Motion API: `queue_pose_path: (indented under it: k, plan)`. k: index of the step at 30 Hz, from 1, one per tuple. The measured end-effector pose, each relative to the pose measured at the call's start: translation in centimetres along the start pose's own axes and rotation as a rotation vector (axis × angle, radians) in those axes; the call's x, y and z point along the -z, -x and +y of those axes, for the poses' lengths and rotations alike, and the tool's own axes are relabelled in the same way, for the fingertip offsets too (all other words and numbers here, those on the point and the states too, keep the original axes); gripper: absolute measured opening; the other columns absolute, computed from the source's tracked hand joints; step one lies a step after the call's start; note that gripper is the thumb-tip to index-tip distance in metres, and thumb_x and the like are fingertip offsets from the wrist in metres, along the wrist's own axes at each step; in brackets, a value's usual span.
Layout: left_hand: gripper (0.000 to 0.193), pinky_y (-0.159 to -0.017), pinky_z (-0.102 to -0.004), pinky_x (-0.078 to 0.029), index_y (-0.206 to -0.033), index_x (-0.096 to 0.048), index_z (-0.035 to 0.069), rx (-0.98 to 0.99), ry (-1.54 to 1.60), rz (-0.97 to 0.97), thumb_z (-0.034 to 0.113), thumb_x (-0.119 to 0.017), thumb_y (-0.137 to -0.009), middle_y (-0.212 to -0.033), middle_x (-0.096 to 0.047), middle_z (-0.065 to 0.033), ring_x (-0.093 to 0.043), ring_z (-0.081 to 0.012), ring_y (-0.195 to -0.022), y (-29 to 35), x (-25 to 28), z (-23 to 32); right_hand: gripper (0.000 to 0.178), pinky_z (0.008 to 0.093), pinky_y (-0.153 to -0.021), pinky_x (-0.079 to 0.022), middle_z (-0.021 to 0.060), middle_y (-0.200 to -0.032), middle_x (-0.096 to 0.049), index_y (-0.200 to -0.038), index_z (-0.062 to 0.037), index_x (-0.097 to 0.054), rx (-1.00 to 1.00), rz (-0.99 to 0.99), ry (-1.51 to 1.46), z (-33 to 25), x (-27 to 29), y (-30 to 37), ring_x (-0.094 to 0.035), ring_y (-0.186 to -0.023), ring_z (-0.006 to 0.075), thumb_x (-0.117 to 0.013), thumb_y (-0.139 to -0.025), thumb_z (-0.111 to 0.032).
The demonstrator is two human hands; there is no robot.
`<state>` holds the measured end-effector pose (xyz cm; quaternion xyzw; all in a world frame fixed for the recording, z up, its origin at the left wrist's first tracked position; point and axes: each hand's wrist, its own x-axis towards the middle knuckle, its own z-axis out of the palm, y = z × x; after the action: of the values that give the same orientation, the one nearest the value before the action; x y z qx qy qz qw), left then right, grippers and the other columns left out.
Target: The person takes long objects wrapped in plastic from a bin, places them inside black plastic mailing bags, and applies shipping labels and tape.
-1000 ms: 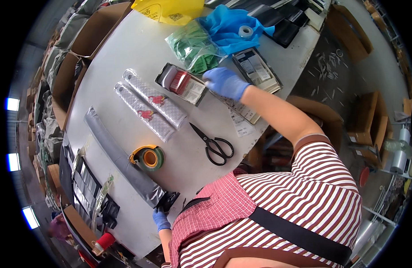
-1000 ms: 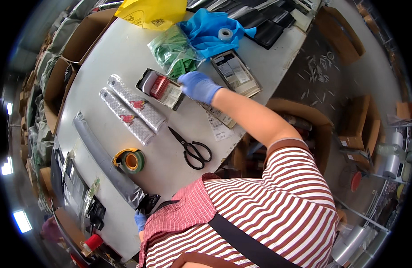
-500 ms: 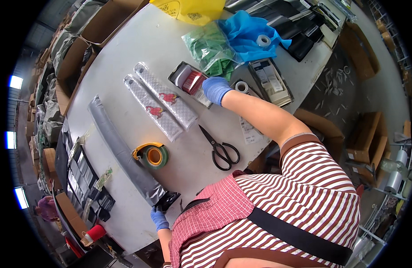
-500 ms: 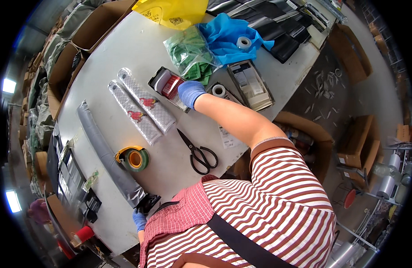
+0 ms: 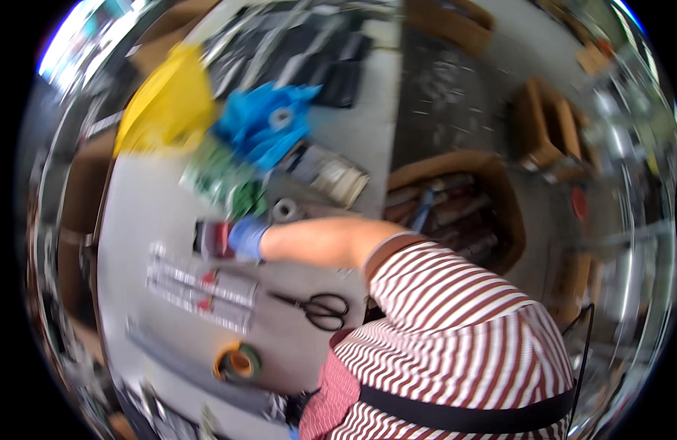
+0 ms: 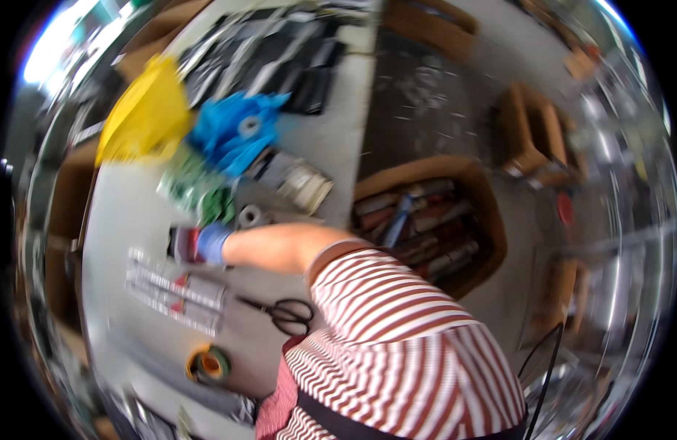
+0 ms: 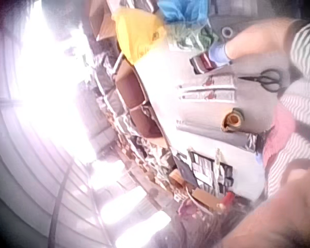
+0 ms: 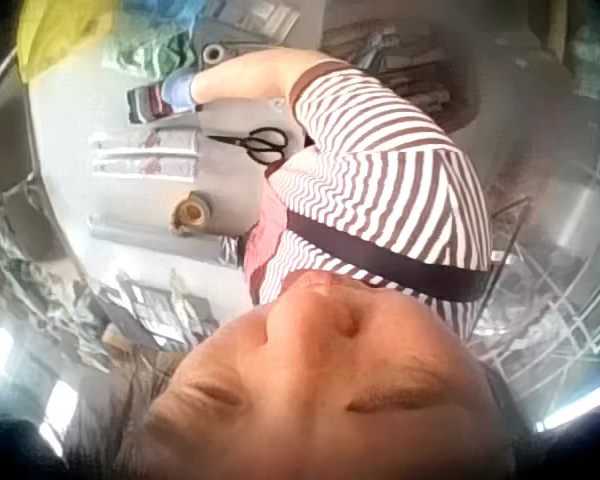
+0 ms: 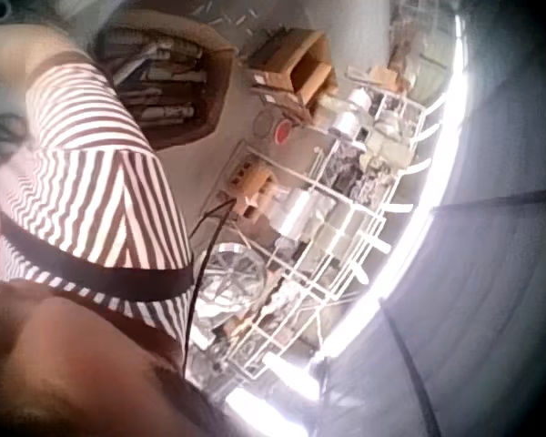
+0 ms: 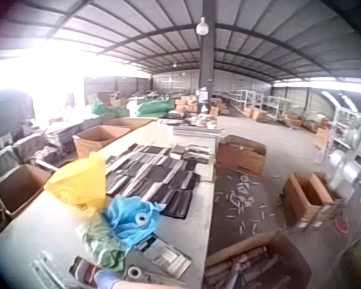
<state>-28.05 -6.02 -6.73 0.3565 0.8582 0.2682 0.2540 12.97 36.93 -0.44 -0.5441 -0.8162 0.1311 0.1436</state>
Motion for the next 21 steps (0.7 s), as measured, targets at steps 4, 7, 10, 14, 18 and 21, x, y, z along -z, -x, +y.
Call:
queue_pose_path:
  k: [4,7,10,14,18,21]
  plan:
    - [0.026,-0.048,-0.0313,-0.047,-0.098,-0.067,-0.002,0.08,0.072,-0.035,0.022,-0.061,-0.09,-0.084,-0.067,-0.0109,-0.058,-0.0181,-0.06,-1.0,-2.0,4.4,0.015,0.0441,-0.063,-0.054,0.0135,-0.081,-0.072,-0.081,-0.0085,-0.076,-0.118,-0.06,0.067,-1.0,1.1,-0.8,-0.069,-0.074,0.0311,-0.064,-0.072,-0.012]
    - [0.027,-0.048,-0.0315,-0.047,-0.099,-0.067,-0.002,0.093,0.085,-0.073,0.022,-0.061,-0.09,-0.084,-0.067,-0.011,-0.059,-0.0183,-0.06,-1.7,-2.1,5.2,0.017,0.0431,-0.063,-0.055,0.0127,-0.083,-0.072,-0.084,-0.009,-0.076,-0.182,-0.124,0.086,-0.5,1.6,-0.3,-0.07,-0.076,0.0304,-0.065,-0.071,-0.012]
    - [0.027,-0.048,-0.0317,-0.047,-0.099,-0.067,-0.002,0.137,0.117,-0.064,0.022,-0.062,-0.09,-0.084,-0.068,-0.0111,-0.059,-0.0186,-0.06,-1.4,-0.1,3.2,0.021,0.0415,-0.064,-0.055,0.0118,-0.083,-0.072,-0.085,-0.0123,-0.076,-0.051,0.003,-0.097,-0.6,1.1,-1.2,-0.069,-0.074,0.0316,-0.068,-0.068,-0.02]
    - [0.028,-0.047,-0.032,-0.047,-0.099,-0.067,-0.003,0.173,0.179,-0.074,0.023,-0.062,-0.089,-0.084,-0.068,-0.0112,-0.059,-0.0189,-0.06,-1.0,2.6,0.3,0.026,0.0447,-0.07,-0.052,0.0199,-0.075,-0.068,-0.077,-0.0062,-0.072,-0.24,0.19,-0.426,5.6,8.9,0.6,-0.067,-0.073,0.0344,-0.065,-0.078,-0.031]
    - [0.028,-0.047,-0.0322,-0.047,-0.099,-0.067,-0.003,0.263,0.261,-0.078,0.023,-0.063,-0.089,-0.084,-0.068,-0.0113,-0.059,-0.0193,-0.059,1.9,3.2,-1.7,0.026,0.0442,-0.08,-0.051,0.0157,-0.093,-0.07,-0.091,-0.0089,-0.073,-0.304,-0.178,-0.031,9.0,6.5,-1.2,-0.066,-0.089,0.0331,-0.067,-0.079,-0.032]
    - [0.029,-0.046,-0.0324,-0.047,-0.099,-0.067,-0.003,0.303,0.294,-0.075,0.023,-0.063,-0.089,-0.084,-0.068,-0.0114,-0.059,-0.0195,-0.059,2.7,3.2,-2.3,0.028,0.0434,-0.08,-0.051,0.0157,-0.092,-0.07,-0.091,-0.0094,-0.073,-0.411,-0.12,-0.025,8.0,3.0,-4.1,-0.066,-0.09,0.0328,-0.067,-0.079,-0.033]
